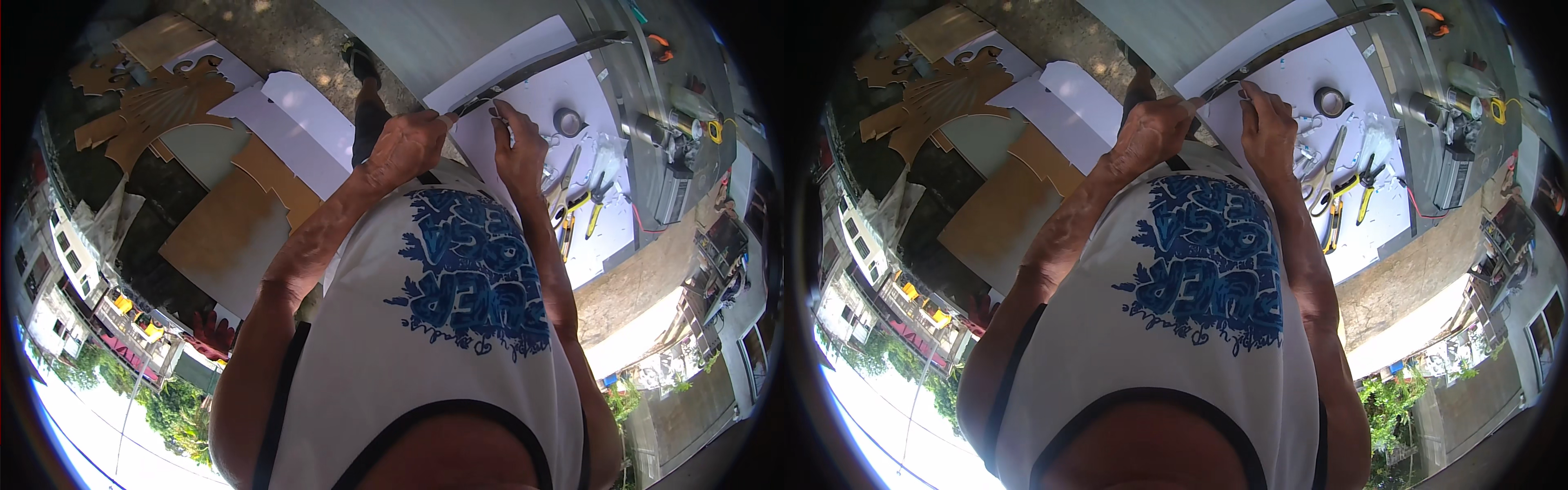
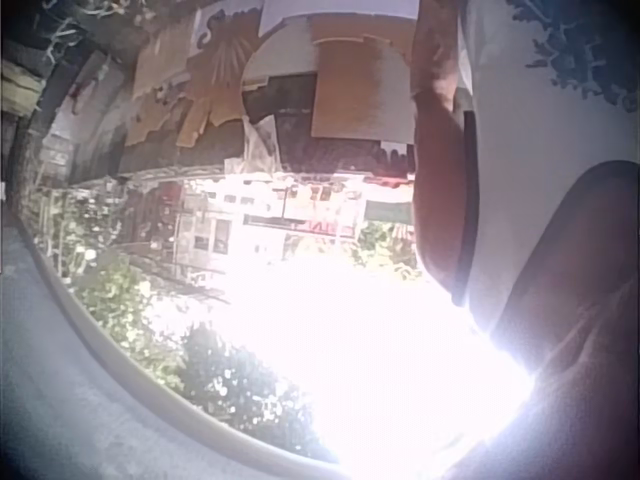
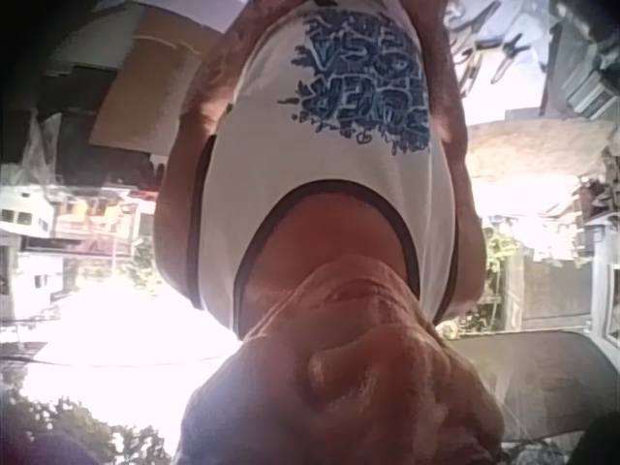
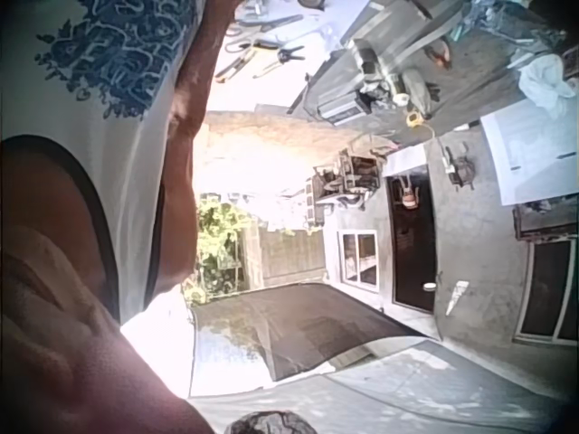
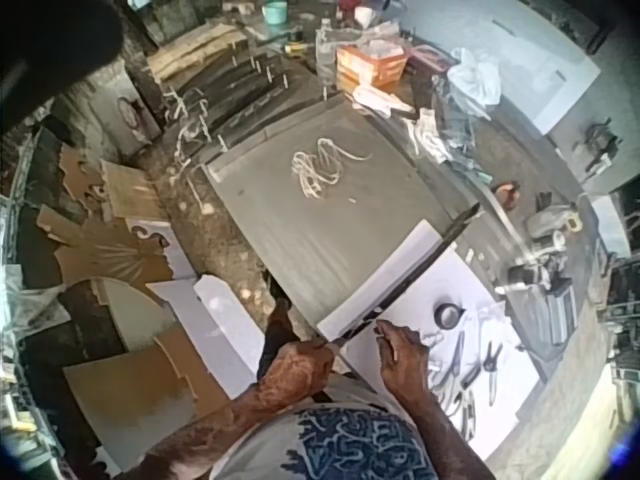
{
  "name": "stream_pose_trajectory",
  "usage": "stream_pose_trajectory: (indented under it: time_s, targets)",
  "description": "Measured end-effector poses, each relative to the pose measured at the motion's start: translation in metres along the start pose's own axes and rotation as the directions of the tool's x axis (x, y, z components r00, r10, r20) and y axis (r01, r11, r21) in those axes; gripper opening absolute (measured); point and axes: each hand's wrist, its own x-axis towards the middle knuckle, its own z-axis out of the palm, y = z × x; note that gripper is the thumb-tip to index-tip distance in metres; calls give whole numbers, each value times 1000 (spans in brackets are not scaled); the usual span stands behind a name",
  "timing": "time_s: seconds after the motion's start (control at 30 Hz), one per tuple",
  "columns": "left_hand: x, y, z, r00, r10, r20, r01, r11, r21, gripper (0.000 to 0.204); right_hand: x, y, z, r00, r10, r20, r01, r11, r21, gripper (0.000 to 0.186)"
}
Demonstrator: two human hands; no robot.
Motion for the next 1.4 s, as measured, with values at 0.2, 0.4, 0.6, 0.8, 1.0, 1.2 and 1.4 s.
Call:
stream_pose_trajectory:
  time_s: [0.2,0.4,0.6,0.8,1.0,1.2,1.4]
  targets:
    - [2,-3,2,1000,4,31,-4,1000,2,30,3,4,4,989,-142,35,144,987,-77,33]
    - [8,2,-2,999,52,-3,-52,997,-63,29,11,1,-5,986,-150,71,152,988,-21,34]
    - [9,12,-16,996,-87,36,92,981,-173,26,11,-8,-6,997,-73,31,69,992,106,30]
    - [4,7,-15,995,-94,40,99,977,-189,28,10,-6,-10,999,31,18,-34,982,185,21]
    - [-2,8,-12,996,-81,21,83,986,-143,27,8,-3,-24,882,406,239,-471,742,477,19]
    - [-1,13,-16,997,-47,59,52,995,-83,25,9,5,-40,900,280,333,-433,640,634,25]
    - [-1,11,-13,1000,2,3,-1,997,-75,24,12,4,-48,896,306,323,-428,790,439,29]
